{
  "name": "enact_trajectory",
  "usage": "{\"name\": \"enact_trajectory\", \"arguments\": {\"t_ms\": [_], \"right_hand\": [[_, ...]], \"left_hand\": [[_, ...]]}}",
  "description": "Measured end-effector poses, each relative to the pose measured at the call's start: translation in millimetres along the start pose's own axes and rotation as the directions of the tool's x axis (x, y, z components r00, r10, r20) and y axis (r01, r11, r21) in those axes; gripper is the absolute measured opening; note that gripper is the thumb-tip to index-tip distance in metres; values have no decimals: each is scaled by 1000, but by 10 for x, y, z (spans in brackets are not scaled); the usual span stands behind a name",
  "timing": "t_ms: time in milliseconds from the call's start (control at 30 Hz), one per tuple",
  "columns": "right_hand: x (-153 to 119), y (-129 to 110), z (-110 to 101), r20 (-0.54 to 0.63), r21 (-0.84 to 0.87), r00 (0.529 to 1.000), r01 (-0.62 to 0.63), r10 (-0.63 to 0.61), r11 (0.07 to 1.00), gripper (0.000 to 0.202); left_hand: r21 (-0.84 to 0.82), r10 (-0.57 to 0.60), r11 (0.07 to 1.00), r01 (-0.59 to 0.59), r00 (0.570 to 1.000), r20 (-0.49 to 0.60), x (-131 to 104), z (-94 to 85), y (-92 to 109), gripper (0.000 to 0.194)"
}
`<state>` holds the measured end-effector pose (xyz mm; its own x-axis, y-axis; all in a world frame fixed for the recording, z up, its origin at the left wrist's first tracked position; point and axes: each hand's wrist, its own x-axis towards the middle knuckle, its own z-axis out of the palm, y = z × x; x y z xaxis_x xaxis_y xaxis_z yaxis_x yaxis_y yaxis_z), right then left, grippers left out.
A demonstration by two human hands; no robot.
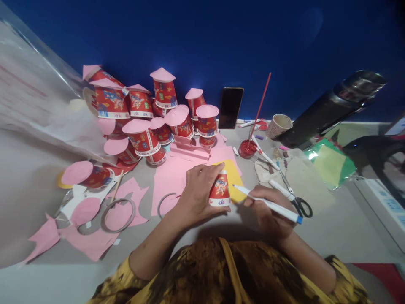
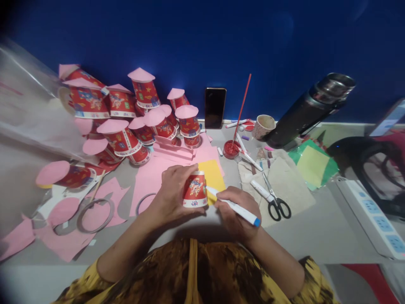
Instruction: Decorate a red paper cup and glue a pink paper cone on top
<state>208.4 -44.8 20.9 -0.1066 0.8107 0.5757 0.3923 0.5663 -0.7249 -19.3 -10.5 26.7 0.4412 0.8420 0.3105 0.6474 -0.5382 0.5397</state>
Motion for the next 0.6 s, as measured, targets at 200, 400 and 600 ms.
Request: {"name": "enact_trajectory", "arguments": {"t_ms": [200, 400, 600], "right_hand": [[132, 47, 0, 27, -12, 999, 38, -38, 999, 29], [246, 206, 3, 293, 160, 955, -98, 47, 982, 105], [222, 269, 4, 338, 215, 938, -159, 79, 964, 103]], "left_hand": [[-148, -6, 989, -5, 997, -74, -9, -83, 10, 121], [-280, -112, 953, 114, 993, 23, -66, -132, 44, 125], [-396, -149, 903, 169, 985, 82, -88, -138, 66, 120]]}}
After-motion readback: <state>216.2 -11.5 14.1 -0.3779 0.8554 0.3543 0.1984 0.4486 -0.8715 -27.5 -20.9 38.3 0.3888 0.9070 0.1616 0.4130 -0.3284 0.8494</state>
